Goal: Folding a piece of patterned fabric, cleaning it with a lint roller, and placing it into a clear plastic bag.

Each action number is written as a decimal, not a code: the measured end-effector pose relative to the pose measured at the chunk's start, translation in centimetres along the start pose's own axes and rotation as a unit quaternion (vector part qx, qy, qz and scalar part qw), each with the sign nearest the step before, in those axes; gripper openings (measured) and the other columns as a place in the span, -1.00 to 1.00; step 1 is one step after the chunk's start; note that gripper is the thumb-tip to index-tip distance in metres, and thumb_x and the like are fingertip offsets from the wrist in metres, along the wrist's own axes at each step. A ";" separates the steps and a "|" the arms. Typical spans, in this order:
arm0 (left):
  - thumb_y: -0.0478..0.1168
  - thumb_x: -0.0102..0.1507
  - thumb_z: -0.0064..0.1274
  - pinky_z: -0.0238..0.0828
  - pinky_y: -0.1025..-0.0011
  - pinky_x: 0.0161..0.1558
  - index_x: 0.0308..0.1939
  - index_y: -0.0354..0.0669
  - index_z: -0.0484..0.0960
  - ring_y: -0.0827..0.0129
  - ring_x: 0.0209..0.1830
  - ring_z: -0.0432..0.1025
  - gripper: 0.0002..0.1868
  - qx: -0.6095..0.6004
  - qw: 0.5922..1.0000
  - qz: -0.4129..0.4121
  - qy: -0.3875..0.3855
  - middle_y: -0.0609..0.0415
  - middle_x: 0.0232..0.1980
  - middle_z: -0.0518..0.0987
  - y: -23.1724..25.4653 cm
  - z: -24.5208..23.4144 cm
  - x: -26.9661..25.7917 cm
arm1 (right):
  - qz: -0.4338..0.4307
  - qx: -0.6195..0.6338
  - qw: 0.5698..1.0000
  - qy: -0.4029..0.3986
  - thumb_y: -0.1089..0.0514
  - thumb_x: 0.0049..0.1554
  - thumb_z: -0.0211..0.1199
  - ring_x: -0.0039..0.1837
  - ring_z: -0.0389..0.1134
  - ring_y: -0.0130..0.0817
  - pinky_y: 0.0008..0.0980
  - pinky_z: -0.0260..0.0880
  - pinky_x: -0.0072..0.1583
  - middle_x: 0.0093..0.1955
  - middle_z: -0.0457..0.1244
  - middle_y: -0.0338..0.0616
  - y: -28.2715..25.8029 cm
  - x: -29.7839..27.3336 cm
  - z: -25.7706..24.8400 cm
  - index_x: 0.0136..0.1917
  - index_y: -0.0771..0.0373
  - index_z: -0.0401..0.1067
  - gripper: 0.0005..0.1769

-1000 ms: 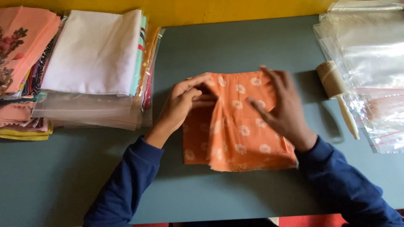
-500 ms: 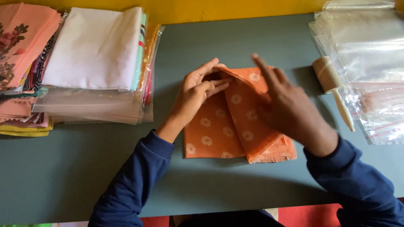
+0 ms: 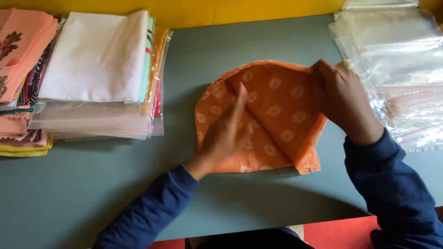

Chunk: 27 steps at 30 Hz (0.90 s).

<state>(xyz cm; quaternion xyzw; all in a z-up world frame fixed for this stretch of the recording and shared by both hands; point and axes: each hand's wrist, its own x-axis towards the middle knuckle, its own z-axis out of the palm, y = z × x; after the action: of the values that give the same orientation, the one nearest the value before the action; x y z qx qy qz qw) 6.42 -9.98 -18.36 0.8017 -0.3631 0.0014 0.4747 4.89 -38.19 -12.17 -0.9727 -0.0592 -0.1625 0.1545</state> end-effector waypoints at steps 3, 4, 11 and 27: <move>0.18 0.35 -0.12 -0.04 -0.20 0.52 0.60 -0.03 0.17 -0.35 0.59 0.05 -0.21 0.365 0.927 0.083 -0.025 -0.45 0.58 0.15 -4.9 4.8 -4.8 | -0.039 -0.045 0.996 0.068 0.29 0.45 0.00 -0.28 0.20 0.02 -0.07 0.13 -0.25 -0.16 0.22 0.05 1.5 1.1 0.8 0.01 0.32 0.26 -0.87; 0.18 0.35 -0.12 -0.04 -0.20 0.52 0.60 -0.03 0.17 -0.35 0.59 0.05 -0.21 0.364 0.928 0.082 -0.026 -0.45 0.58 0.15 -4.9 4.4 -5.0 | -0.038 -0.045 0.996 0.067 0.29 0.45 0.00 -0.28 0.20 0.02 -0.07 0.13 -0.25 -0.16 0.22 0.05 1.7 1.6 1.1 0.01 0.32 0.26 -0.87; 0.25 0.39 -0.22 -0.31 -0.17 0.58 0.63 0.02 0.07 -0.27 0.64 -0.07 -0.20 0.341 0.929 0.103 -0.101 -0.23 0.64 0.10 -2.9 2.2 -8.2 | -0.176 -0.176 0.955 0.162 0.20 0.40 0.17 -0.01 0.29 0.02 -0.09 0.25 -0.20 0.01 0.24 0.04 3.3 7.2 1.8 0.09 0.30 0.35 -0.88; 0.30 0.36 -0.18 -0.36 -0.09 0.59 0.68 0.11 0.00 -0.14 0.67 -0.11 -0.12 0.367 0.893 0.175 -0.193 -0.11 0.66 0.11 2.0 -1.8 -16.5 | -0.267 -0.215 0.935 0.089 0.23 0.25 0.14 0.01 0.25 -0.17 -0.22 0.31 -0.03 -0.04 0.29 -0.14 2.0 16.0 18.6 0.04 0.09 0.53 -0.83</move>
<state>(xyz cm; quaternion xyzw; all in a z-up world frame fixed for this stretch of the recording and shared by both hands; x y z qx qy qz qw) -6.33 0.39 -21.60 0.8267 -0.5560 0.0627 0.0596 25.81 -33.13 -24.12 -0.9128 -0.2660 -0.2925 -0.1027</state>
